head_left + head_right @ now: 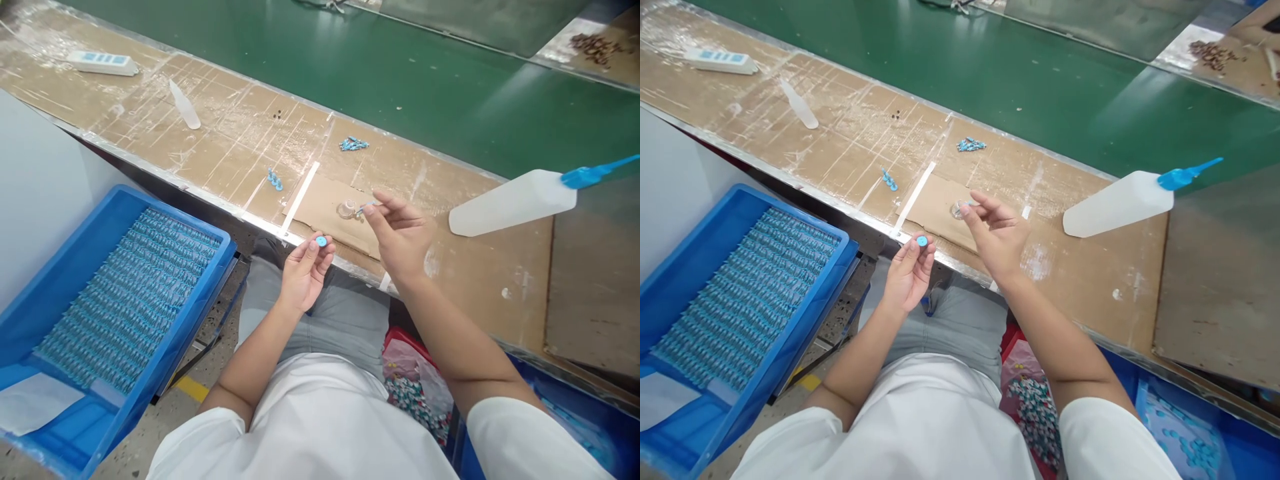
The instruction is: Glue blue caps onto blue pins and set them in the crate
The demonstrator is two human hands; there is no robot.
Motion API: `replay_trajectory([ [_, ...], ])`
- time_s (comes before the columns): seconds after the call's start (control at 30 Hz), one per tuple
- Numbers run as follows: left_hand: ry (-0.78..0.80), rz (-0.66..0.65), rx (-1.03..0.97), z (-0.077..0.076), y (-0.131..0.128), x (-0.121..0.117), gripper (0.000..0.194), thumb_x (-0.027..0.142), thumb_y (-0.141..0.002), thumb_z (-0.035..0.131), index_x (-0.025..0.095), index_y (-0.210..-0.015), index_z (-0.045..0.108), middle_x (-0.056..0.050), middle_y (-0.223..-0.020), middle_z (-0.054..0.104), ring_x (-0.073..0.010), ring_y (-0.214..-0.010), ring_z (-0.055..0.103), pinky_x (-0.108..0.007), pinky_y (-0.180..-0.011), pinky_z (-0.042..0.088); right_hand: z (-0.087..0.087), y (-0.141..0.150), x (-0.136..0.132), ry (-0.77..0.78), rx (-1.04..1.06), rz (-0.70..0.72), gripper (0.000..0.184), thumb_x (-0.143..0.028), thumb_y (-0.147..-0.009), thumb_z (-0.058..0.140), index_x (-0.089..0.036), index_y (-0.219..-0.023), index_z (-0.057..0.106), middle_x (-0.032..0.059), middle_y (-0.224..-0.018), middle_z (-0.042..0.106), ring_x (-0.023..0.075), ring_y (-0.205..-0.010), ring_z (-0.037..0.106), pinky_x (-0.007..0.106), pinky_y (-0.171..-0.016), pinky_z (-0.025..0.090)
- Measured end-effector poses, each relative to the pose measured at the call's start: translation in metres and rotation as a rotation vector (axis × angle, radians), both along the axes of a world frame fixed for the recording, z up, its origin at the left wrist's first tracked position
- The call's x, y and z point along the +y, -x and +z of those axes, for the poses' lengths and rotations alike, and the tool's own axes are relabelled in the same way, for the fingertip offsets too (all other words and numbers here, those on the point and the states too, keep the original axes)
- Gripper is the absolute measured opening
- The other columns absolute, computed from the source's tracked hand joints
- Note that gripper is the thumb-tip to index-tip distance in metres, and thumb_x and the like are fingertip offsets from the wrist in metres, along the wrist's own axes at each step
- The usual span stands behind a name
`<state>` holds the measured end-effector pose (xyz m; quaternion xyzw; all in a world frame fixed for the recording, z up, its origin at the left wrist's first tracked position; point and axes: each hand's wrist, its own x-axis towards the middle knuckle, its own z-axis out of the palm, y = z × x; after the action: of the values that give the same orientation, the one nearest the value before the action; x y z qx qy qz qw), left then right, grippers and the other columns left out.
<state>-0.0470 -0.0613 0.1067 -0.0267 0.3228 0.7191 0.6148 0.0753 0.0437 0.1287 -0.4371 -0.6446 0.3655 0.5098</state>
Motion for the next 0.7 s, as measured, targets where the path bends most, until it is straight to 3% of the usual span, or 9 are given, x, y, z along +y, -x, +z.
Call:
replay_trajectory([
  [0.1,-0.035,0.003,0.027,0.006,-0.005,-0.003,0.018,0.023,-0.081,0.073,0.015,-0.098,0.073,-0.005,-0.094,0.075,-0.0112,-0.080,0.072,-0.020,-0.078,0.057,0.015,0.006,-0.034,0.044,0.059,0.048,0.024,-0.043,-0.080,0.074,-0.033,-0.102,0.073,0.0016,-0.090,0.075,0.0247,-0.088,0.073,0.047,-0.090,0.059],
  [0.23,-0.091,0.028,0.056,0.012,-0.010,-0.009,0.022,0.026,-0.077,0.077,0.016,-0.097,0.074,-0.004,-0.090,0.076,-0.0114,-0.079,0.072,-0.019,-0.075,0.057,0.020,0.012,-0.062,0.090,0.137,0.103,0.019,-0.034,-0.079,0.076,-0.036,-0.098,0.075,0.0002,-0.093,0.076,0.0240,-0.085,0.074,0.046,-0.082,0.063],
  [0.7,-0.063,0.103,0.034,0.013,-0.010,-0.017,0.026,0.024,-0.072,0.081,0.014,-0.095,0.075,-0.005,-0.091,0.076,-0.0128,-0.081,0.073,-0.021,-0.078,0.057,0.009,0.028,-0.078,0.035,0.254,0.123,0.020,-0.024,-0.079,0.077,-0.032,-0.097,0.076,0.0001,-0.094,0.076,0.0217,-0.086,0.074,0.040,-0.081,0.064],
])
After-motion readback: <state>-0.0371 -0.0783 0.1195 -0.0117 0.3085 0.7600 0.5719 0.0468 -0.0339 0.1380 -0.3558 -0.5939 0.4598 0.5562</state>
